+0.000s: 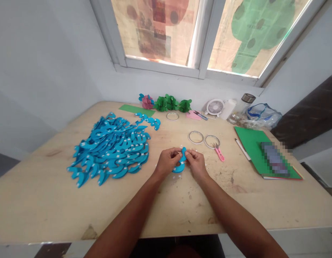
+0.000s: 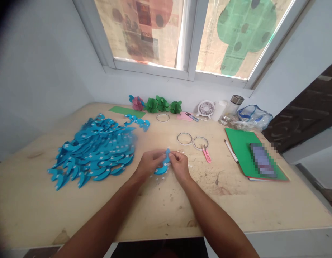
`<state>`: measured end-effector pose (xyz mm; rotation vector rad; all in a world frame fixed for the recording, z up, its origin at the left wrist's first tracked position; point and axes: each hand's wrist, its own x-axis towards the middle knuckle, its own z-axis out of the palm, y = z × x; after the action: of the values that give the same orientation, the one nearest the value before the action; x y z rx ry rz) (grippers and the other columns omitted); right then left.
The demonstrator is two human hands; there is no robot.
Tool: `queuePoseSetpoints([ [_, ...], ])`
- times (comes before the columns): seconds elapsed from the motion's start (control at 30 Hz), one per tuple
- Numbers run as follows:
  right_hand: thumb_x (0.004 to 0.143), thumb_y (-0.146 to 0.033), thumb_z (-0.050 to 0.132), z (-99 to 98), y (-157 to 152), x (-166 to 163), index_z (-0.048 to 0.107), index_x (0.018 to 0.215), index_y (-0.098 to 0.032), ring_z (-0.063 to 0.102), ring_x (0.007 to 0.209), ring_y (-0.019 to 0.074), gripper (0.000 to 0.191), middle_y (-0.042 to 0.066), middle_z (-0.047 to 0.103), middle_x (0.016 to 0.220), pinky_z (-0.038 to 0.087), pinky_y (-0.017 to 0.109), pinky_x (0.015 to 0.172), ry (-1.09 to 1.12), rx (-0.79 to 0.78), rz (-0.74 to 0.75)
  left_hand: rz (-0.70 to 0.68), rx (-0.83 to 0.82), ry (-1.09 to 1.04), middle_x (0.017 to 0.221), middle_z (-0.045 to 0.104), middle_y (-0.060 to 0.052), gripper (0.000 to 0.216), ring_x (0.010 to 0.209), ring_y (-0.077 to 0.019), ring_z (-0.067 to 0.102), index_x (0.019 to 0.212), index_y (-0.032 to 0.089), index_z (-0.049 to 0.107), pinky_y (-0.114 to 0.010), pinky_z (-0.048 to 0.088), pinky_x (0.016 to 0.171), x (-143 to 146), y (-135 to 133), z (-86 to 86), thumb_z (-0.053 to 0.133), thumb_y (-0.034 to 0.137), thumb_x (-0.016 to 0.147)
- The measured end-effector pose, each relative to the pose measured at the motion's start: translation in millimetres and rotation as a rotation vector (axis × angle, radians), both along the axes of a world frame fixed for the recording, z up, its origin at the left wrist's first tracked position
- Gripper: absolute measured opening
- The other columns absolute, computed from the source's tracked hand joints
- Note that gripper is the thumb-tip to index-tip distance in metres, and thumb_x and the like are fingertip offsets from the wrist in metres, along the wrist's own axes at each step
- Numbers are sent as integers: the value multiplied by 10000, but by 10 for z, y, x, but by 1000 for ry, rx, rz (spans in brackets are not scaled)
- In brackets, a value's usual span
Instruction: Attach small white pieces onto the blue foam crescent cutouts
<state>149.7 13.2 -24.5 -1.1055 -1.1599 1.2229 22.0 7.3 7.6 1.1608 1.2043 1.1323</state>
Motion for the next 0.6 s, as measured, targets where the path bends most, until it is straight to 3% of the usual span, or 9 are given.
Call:
queuePoseSetpoints([
  [0.2, 718, -383, 585, 13, -3, 2, 687, 756, -174, 481, 537, 125, 236, -1, 583, 604, 367, 237, 511, -30, 6, -2, 3, 5, -1, 583, 615, -4, 250, 471, -91, 505, 811, 115, 695, -186, 438, 425, -1, -2, 13, 611, 258, 624],
  [0.47, 738, -431, 550, -17, 17, 12, 549, 529, -176, 393, 511, 110, 330, -24, 468, 509, 309, 230, 493, -53, 38, -29, 14, -18, -17, 590, 625, -8, 270, 460, -94, 510, 819, 116, 696, -193, 432, 421, -2, 13, -9, 621, 262, 605],
  [0.6, 740, -416, 557, -8, 11, 6, 583, 577, -173, 407, 521, 111, 294, -18, 491, 531, 316, 227, 491, -31, 29, -17, 18, -28, -29, 569, 606, 0, 278, 435, -78, 482, 833, 110, 694, -179, 404, 402, 1, 6, -2, 617, 265, 615],
])
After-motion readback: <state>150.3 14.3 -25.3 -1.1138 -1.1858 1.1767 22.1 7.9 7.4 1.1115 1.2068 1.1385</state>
